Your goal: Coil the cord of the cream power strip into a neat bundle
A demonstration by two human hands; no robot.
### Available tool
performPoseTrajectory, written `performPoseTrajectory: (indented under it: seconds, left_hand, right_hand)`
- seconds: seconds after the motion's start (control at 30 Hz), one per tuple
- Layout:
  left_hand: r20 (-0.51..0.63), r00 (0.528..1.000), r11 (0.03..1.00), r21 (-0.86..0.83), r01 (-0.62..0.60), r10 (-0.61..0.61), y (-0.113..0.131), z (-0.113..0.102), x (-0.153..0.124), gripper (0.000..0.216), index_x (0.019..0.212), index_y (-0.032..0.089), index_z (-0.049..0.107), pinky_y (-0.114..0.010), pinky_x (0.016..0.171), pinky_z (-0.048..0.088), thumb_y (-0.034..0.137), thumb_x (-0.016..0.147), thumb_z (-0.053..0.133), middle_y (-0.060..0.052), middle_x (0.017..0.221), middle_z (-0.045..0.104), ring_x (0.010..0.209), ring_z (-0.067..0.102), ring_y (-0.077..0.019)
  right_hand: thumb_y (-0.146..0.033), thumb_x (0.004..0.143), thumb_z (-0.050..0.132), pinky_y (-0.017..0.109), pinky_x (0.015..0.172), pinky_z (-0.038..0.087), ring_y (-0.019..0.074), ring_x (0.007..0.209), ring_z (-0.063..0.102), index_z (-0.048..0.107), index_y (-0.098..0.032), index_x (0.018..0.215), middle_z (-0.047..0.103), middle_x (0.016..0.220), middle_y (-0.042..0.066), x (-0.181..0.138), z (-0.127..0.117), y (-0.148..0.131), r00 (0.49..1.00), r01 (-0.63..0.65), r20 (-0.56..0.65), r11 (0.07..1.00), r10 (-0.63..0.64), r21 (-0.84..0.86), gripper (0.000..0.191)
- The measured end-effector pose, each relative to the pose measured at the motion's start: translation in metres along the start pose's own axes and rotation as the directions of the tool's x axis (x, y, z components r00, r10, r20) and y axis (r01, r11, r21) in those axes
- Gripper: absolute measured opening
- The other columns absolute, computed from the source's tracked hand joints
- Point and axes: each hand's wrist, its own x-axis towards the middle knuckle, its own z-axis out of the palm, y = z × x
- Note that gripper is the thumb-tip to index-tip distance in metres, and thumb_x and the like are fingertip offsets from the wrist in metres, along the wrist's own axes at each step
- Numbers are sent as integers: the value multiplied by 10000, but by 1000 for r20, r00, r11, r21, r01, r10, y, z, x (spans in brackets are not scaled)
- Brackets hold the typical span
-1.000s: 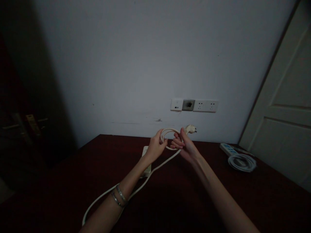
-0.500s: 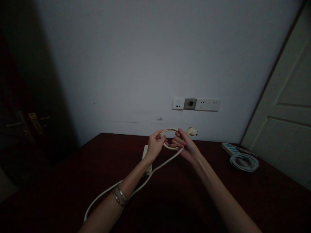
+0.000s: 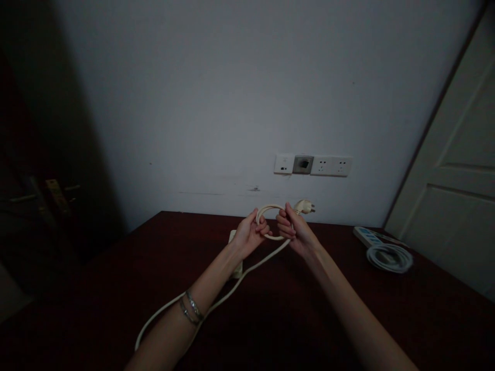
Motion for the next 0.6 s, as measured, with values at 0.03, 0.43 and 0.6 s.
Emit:
performPoseTrajectory:
  seconds: [0.03, 0.43, 0.6]
  left_hand:
    - [1, 1000, 1000, 5, 2, -2, 0, 0, -1, 408, 572, 143, 477, -246, 613, 409, 380, 888, 376, 55, 429, 273, 441, 331, -80]
    - [164, 982, 961, -241, 133, -95, 6, 1, -13, 287, 708, 92, 517, -223, 581, 376, 218, 898, 342, 51, 520, 263, 460, 308, -68]
    - [152, 986, 970, -217, 106, -74, 4, -2, -9, 319, 637, 120, 456, -209, 533, 342, 257, 903, 345, 61, 518, 215, 445, 280, -65]
  right_hand:
    - [-433, 754, 608, 93, 240, 148, -12, 249, 195, 465, -156, 637, 349, 387, -107, 0, 0, 0, 1000, 0, -9, 1000, 0, -2, 334]
    - [-425, 707, 660, 110, 231, 132, -10, 211, 181, 552, -134, 637, 294, 282, -122, -4, -3, 1, 999, 14, -39, 1000, -14, -13, 318]
    - [-398, 744, 631, 119, 235, 135, -4, 207, 180, 559, -133, 634, 292, 271, -118, -2, -3, 4, 999, 24, -24, 1000, -24, -3, 295]
